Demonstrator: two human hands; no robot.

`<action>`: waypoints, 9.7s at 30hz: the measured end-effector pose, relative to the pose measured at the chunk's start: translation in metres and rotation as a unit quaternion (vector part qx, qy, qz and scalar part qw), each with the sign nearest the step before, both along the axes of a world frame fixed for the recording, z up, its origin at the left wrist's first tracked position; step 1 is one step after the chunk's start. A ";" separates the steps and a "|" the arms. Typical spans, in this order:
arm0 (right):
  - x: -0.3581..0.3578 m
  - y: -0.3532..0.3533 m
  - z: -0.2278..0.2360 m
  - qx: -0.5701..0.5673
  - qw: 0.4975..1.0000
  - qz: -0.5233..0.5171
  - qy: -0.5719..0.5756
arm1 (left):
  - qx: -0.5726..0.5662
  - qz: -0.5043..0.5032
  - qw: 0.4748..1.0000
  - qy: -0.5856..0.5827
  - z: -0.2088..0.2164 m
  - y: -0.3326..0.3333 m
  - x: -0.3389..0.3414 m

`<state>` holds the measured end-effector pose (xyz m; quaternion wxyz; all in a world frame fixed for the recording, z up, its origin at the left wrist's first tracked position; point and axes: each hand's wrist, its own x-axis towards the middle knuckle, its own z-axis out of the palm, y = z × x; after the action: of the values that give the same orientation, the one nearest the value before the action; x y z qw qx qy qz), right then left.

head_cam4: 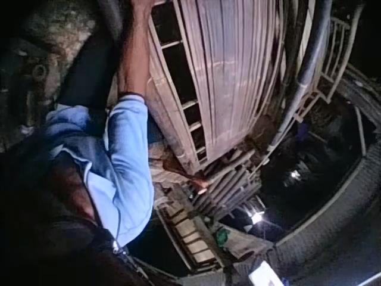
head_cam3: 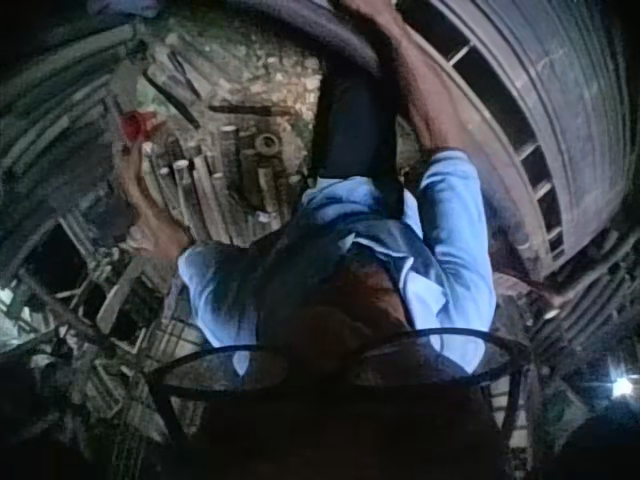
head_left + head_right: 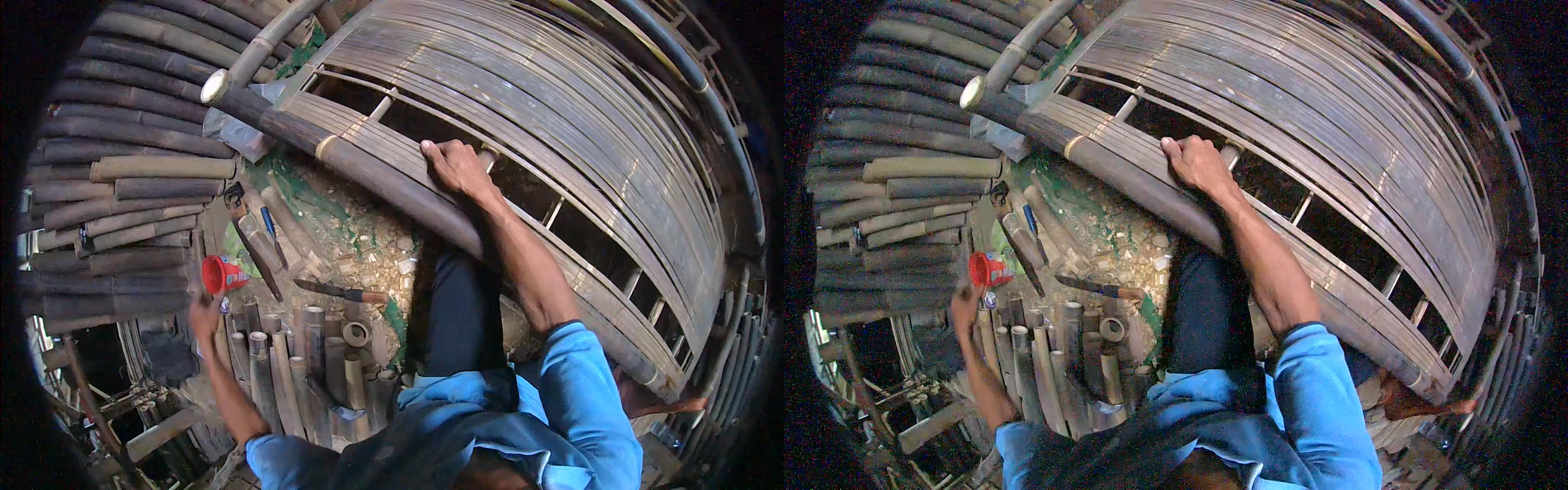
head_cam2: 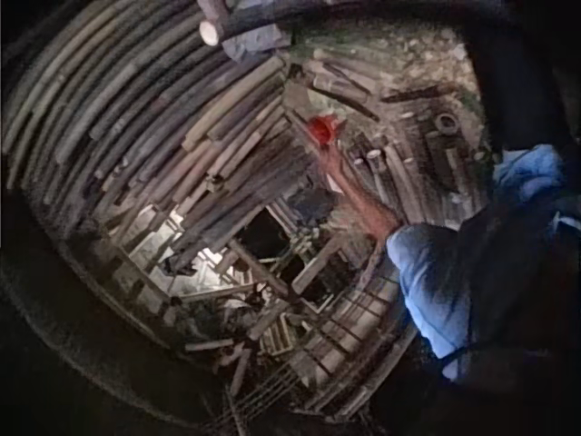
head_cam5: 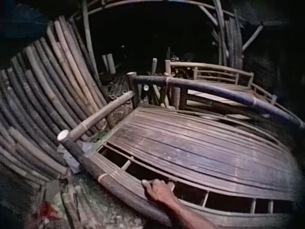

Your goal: The person constructs a bamboo structure by wrapping and tying thin binding material around bamboo poles, pulling the material tight and tucking it into the joints.

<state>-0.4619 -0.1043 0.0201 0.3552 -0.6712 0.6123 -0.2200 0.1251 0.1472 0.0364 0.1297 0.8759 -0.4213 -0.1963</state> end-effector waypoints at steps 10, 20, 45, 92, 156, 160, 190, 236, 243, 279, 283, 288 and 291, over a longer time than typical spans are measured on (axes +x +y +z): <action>0.015 -0.025 -0.019 0.037 0.999 0.018 0.034 | 0.005 0.001 0.848 0.530 -0.034 -0.237 -0.238; 0.015 -0.020 -0.010 0.074 0.996 0.018 0.046 | -0.234 -0.424 0.767 0.420 0.096 -0.241 -0.297; -0.246 0.235 0.015 -0.002 0.965 -0.240 0.105 | -0.022 -0.390 0.831 0.396 -0.049 -0.068 -0.472; -0.208 0.148 0.007 -0.034 0.983 -0.129 -0.129 | 0.021 -0.583 0.785 0.210 0.022 -0.233 -0.600; -0.140 0.204 0.024 -0.291 0.955 -0.043 0.038 | -0.160 -0.169 0.608 0.759 0.076 -0.029 -0.429; -0.103 0.196 0.019 -0.310 0.948 0.066 0.001 | -0.169 -0.233 0.644 0.709 0.076 -0.016 -0.429; -0.285 0.218 0.049 -0.217 0.931 -0.293 0.009 | -0.240 -0.334 0.903 -0.121 -0.019 0.013 -0.407; -0.413 0.288 -0.010 0.149 0.952 -0.265 0.042 | -0.021 -0.592 0.803 0.063 -0.030 -0.059 -0.860; -0.428 0.324 -0.006 -0.061 0.915 -0.266 -0.296 | 0.228 -0.502 0.687 0.474 0.019 -0.104 -0.817; -0.407 0.369 -0.006 -0.143 0.909 -0.385 0.070 | -0.268 -0.551 0.790 0.022 0.036 -0.003 -0.652; -0.400 0.354 -0.007 -0.147 0.900 -0.400 0.092 | -0.350 -0.591 0.726 0.039 -0.016 0.006 -0.715; -0.399 0.358 -0.002 -0.114 0.899 -0.415 0.086 | -0.353 -0.604 0.711 0.076 -0.026 0.012 -0.716; -0.392 0.356 0.001 -0.114 0.902 -0.408 0.088 | -0.339 -0.608 0.717 0.033 -0.013 0.016 -0.705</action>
<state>-0.8542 0.2518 0.0215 0.1002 -0.4154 0.8318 -0.3542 -0.5803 0.1628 0.0234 0.2841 0.3212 -0.8971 -0.1060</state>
